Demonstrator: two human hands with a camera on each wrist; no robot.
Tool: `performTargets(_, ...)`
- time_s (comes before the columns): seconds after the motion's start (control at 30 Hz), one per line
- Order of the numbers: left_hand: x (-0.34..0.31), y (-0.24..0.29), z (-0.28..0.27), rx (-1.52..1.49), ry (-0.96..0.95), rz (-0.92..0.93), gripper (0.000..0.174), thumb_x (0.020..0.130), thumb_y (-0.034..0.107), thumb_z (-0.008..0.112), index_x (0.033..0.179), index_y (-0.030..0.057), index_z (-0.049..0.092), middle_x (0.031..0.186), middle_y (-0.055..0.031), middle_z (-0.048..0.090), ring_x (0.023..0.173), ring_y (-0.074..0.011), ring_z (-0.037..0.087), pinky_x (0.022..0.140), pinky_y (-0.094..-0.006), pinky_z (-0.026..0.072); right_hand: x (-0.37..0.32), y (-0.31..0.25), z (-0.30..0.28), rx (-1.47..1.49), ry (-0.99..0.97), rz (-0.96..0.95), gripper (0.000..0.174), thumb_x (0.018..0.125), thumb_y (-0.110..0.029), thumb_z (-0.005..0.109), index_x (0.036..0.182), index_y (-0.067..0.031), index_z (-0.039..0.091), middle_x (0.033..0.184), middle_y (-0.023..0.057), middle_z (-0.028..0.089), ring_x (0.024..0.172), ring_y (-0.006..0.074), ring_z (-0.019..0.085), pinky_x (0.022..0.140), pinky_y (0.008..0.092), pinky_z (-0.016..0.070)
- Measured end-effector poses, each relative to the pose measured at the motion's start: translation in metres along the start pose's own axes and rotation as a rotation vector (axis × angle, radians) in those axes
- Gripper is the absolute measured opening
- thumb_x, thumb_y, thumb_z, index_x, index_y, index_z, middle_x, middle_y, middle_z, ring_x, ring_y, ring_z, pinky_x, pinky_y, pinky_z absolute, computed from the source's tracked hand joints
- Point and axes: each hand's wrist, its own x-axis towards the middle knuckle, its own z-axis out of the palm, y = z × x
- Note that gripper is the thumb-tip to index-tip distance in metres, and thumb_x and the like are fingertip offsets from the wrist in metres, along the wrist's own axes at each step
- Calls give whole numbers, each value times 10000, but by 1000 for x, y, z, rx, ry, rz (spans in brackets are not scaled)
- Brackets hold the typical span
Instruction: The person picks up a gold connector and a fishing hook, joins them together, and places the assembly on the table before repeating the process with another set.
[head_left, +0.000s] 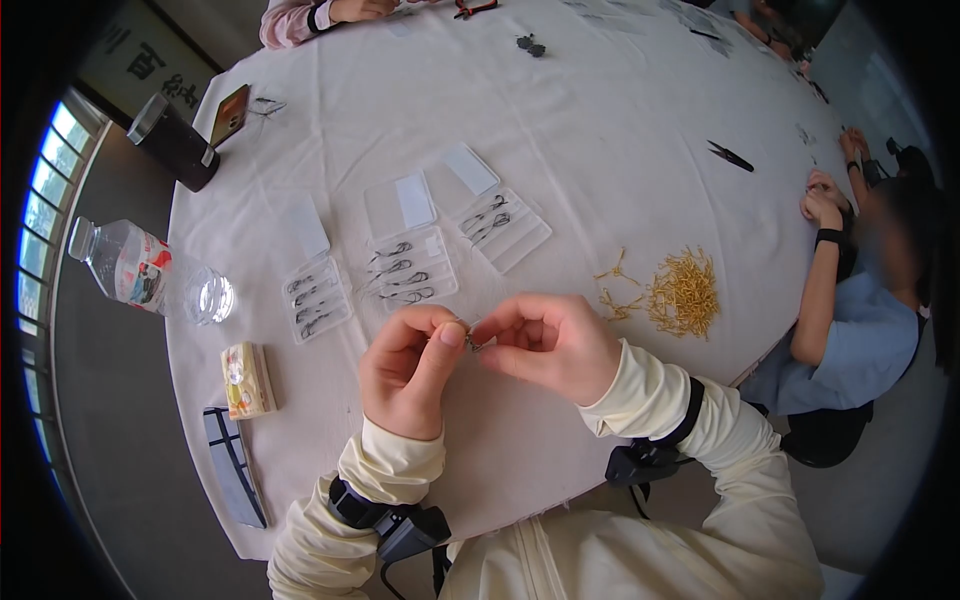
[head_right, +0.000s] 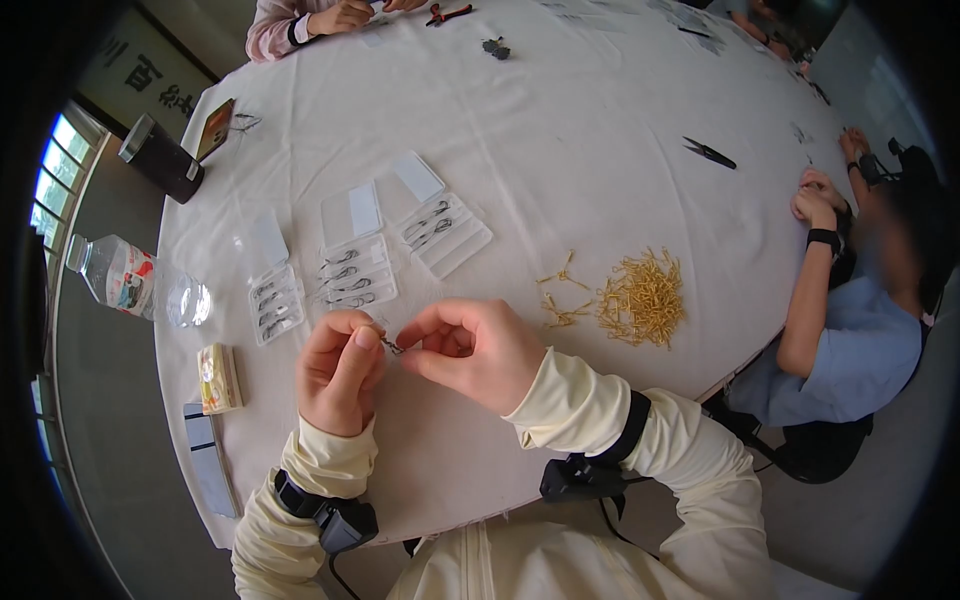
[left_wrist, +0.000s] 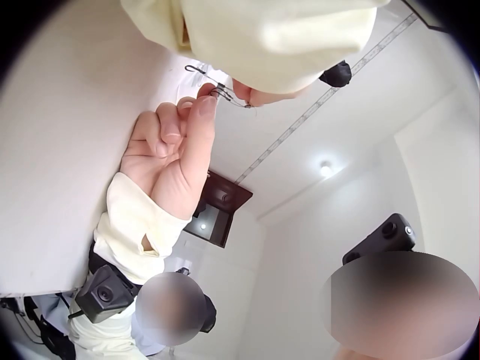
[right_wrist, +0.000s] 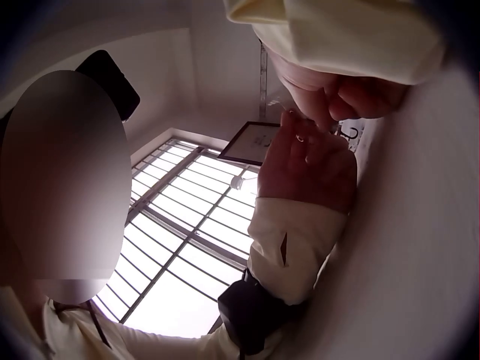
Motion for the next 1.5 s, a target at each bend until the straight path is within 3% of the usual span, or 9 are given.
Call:
performTargets(0.37, 0, 1, 3, -10, 35, -7, 74, 957, 107, 637, 956, 36, 619, 860, 31, 593, 756, -37, 473, 680, -197, 379, -2, -8, -8, 68, 48, 36, 123, 909, -93, 673, 1000, -13, 655, 853, -20, 639, 750, 40, 573, 652, 196, 467)
performTargets(0.57, -2, -1, 5, 99, 102, 8, 58, 947, 72, 644, 940, 26, 610, 832, 33, 586, 719, -37, 471, 653, -187, 373, -4, -6, -6, -27, 92, -219, 108, 898, -73, 678, 966, 8, 656, 851, -6, 650, 734, 28, 588, 655, 184, 484)
performTargets(0.67, -3, 0, 9, 215, 117, 79, 93, 964, 126, 615, 924, 48, 585, 761, 46, 527, 608, -20, 356, 533, -194, 263, -3, -3, -5, -77, 105, -281, 102, 896, -59, 682, 968, 8, 652, 855, -4, 649, 741, 27, 588, 656, 184, 486)
performTargets(0.73, -4, 2, 8, 154, 104, 37, 68, 949, 75, 642, 938, 19, 604, 815, 35, 574, 706, -37, 469, 635, -191, 374, -2, -4, -7, -59, 87, -226, 121, 907, -83, 682, 969, 14, 647, 860, 0, 649, 755, 30, 593, 664, 190, 493)
performTargets(0.93, -2, 8, 9, 160, 88, 98, 84, 956, 92, 636, 948, 14, 606, 819, 26, 579, 719, -46, 481, 653, -196, 390, -1, -15, -14, 138, -20, 116, 171, 940, -152, 648, 1021, -1, 638, 810, -17, 612, 645, 33, 528, 561, 191, 434)
performTargets(1.13, -3, 11, 9, 138, 90, 117, 86, 958, 96, 633, 960, 15, 604, 854, 12, 594, 742, -56, 491, 681, -206, 400, 1, -8, -19, 311, -128, 207, 188, 951, -138, 622, 1091, -13, 621, 749, -25, 560, 565, 35, 455, 466, 200, 330)
performTargets(1.37, -3, 11, 9, 138, 112, 164, 88, 965, 96, 623, 975, 13, 597, 894, -12, 611, 792, -74, 529, 724, -218, 427, -4, -8, 6, 263, -158, 235, 232, 957, -103, 610, 1174, -22, 616, 773, -13, 573, 596, 49, 469, 511, 199, 361)
performTargets(1.47, -3, 12, 11, 97, 80, 190, 90, 968, 96, 618, 975, 10, 594, 894, -23, 619, 816, -87, 560, 748, -228, 447, -4, 3, 15, 418, -113, 193, 234, 951, -74, 616, 1180, -27, 614, 844, -3, 605, 647, 60, 498, 555, 210, 397)
performTargets(1.5, -2, 10, 12, 131, 95, 216, 91, 971, 102, 607, 979, 15, 582, 857, -11, 589, 719, -63, 475, 644, -214, 371, -3, 8, 17, 447, -95, 150, 246, 946, -94, 629, 1179, -17, 620, 854, -2, 614, 682, 66, 529, 596, 214, 425)
